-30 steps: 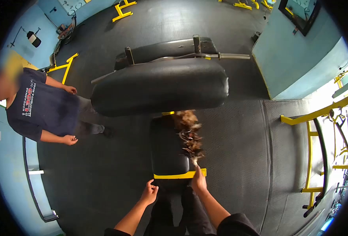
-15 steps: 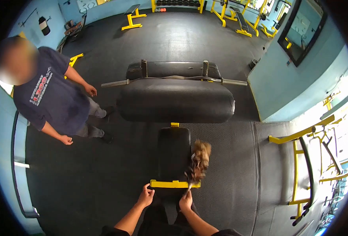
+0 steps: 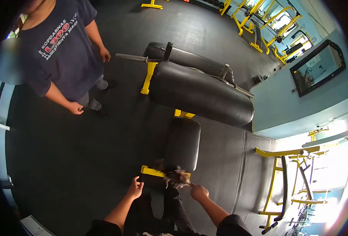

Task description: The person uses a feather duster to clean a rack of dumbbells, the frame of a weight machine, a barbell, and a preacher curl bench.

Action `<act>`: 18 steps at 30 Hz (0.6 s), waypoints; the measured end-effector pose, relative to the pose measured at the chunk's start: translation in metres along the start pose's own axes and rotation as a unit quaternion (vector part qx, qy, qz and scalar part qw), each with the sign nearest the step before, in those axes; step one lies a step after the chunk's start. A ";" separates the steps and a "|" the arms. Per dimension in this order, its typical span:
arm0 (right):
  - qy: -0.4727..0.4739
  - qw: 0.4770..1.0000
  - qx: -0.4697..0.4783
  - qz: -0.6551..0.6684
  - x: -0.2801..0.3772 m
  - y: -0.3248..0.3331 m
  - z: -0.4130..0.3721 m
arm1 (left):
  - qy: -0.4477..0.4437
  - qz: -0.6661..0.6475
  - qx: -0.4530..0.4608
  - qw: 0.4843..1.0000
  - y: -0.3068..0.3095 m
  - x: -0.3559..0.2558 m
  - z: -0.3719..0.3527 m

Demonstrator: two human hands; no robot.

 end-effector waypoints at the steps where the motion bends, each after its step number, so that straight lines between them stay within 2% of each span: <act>1: -0.052 0.997 -0.032 0.039 -0.008 -0.010 -0.015 | -0.013 0.012 -0.003 1.000 0.000 0.010 0.005; 2: -0.057 0.997 -0.029 0.043 -0.011 -0.022 -0.023 | -0.025 0.023 -0.015 0.999 -0.001 0.019 0.010; 4: -0.142 0.967 -0.077 0.195 -0.024 -0.051 -0.048 | -0.026 0.040 0.016 0.999 -0.005 0.012 0.015; 5: -0.149 0.963 -0.079 0.209 -0.027 -0.072 -0.049 | -0.023 0.048 0.027 0.998 -0.005 0.006 0.018; 7: -0.161 0.889 -0.201 0.379 -0.035 -0.142 -0.038 | -0.044 0.093 0.037 0.994 -0.010 -0.004 0.023; 8: -0.173 0.813 -0.292 0.473 -0.044 -0.215 -0.005 | -0.069 0.085 0.041 0.993 -0.013 -0.014 0.024; 9: -0.180 0.801 -0.295 0.490 -0.025 -0.212 -0.010 | -0.094 0.077 0.044 0.992 -0.017 -0.025 0.024; 10: -0.211 0.679 -0.287 0.641 0.004 -0.199 -0.020 | -0.105 0.099 0.051 0.988 -0.021 -0.036 0.024; 11: -0.235 0.532 -0.267 0.769 0.033 -0.184 -0.028 | -0.111 0.120 0.058 0.985 -0.025 -0.046 0.024; 13: -0.201 0.416 -0.276 0.843 0.068 -0.167 -0.020 | -0.142 0.155 0.101 0.972 -0.039 -0.061 0.031; 15: -0.125 0.284 -0.235 0.921 0.094 -0.175 0.012 | -0.148 0.213 0.125 0.958 -0.053 -0.070 0.037; 17: -0.138 0.208 -0.186 0.950 0.119 -0.165 0.046 | -0.171 0.157 0.173 0.957 -0.078 -0.105 0.044; 18: -0.136 0.189 -0.158 0.960 0.125 -0.140 0.060 | -0.175 0.206 0.200 0.942 -0.090 -0.120 0.056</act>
Point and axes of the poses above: each hand's wrist, its own z-axis towards the middle knuckle, its own y-axis out of the back of the hand, x = y × z, the point moved 4 cm from there along z, towards the middle knuckle, and after that the axes turned 9 degrees about y, right-handed, at the moved point
